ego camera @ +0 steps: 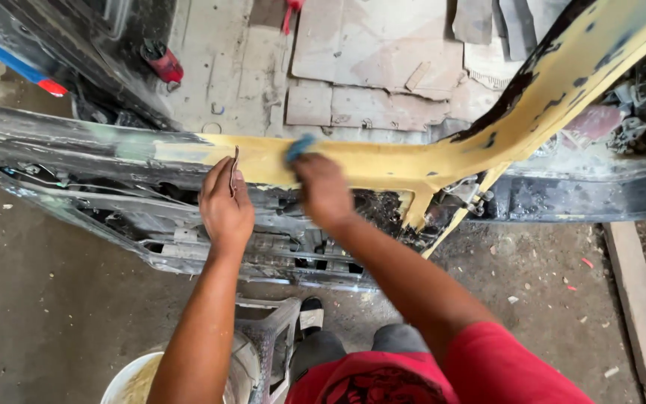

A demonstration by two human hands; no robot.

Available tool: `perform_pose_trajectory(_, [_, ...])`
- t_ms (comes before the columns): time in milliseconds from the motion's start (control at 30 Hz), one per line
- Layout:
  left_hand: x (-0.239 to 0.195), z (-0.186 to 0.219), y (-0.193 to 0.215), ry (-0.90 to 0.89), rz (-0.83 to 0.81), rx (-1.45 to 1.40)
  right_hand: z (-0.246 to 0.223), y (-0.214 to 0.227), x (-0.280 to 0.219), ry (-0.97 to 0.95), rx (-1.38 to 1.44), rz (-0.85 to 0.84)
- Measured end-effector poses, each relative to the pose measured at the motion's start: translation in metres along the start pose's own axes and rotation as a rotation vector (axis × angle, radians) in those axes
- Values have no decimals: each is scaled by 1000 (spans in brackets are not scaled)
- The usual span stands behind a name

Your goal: Sanding and wiping down the inner frame of a car door as part of body repair.

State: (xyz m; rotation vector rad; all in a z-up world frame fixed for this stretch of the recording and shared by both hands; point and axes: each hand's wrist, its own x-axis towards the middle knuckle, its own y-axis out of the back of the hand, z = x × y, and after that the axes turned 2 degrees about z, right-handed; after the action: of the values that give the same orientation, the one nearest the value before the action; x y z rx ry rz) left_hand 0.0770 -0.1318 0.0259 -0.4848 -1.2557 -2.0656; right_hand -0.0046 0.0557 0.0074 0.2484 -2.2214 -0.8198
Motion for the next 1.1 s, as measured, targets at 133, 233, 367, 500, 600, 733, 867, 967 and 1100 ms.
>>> perform_pose_trajectory(133, [7,22,0,50,40,-61,-20,-22,30,136,105,-214])
perform_pose_trajectory(233, [6,44,-15,-8,24,-142,2,20,21,247,-18,-260])
perform_pose_trajectory(367, [-13,68,-61,-61,-20,-144,65,109,-16,106,-338,-366])
perform_pose_trajectory(500, [-36,104,-111,-240,-95,97,112,203,-42,-28,-804,-495])
perform_pose_trajectory(600, [-40,187,-133,-162,-199,-96,118,253,-45,18,-924,-342])
perform_pose_trajectory(733, [-65,230,-197,-201,-161,-21,108,281,-31,91,-1022,-169])
perform_pose_trajectory(867, [-7,194,-96,89,-642,-146,118,272,-37,153,-960,-76])
perform_pose_trajectory(967, [-8,112,-85,-28,-512,-77,123,260,-46,162,-918,-42])
perform_pose_trajectory(1100, [-33,133,-137,-208,-183,-24,124,238,-51,136,-873,-46])
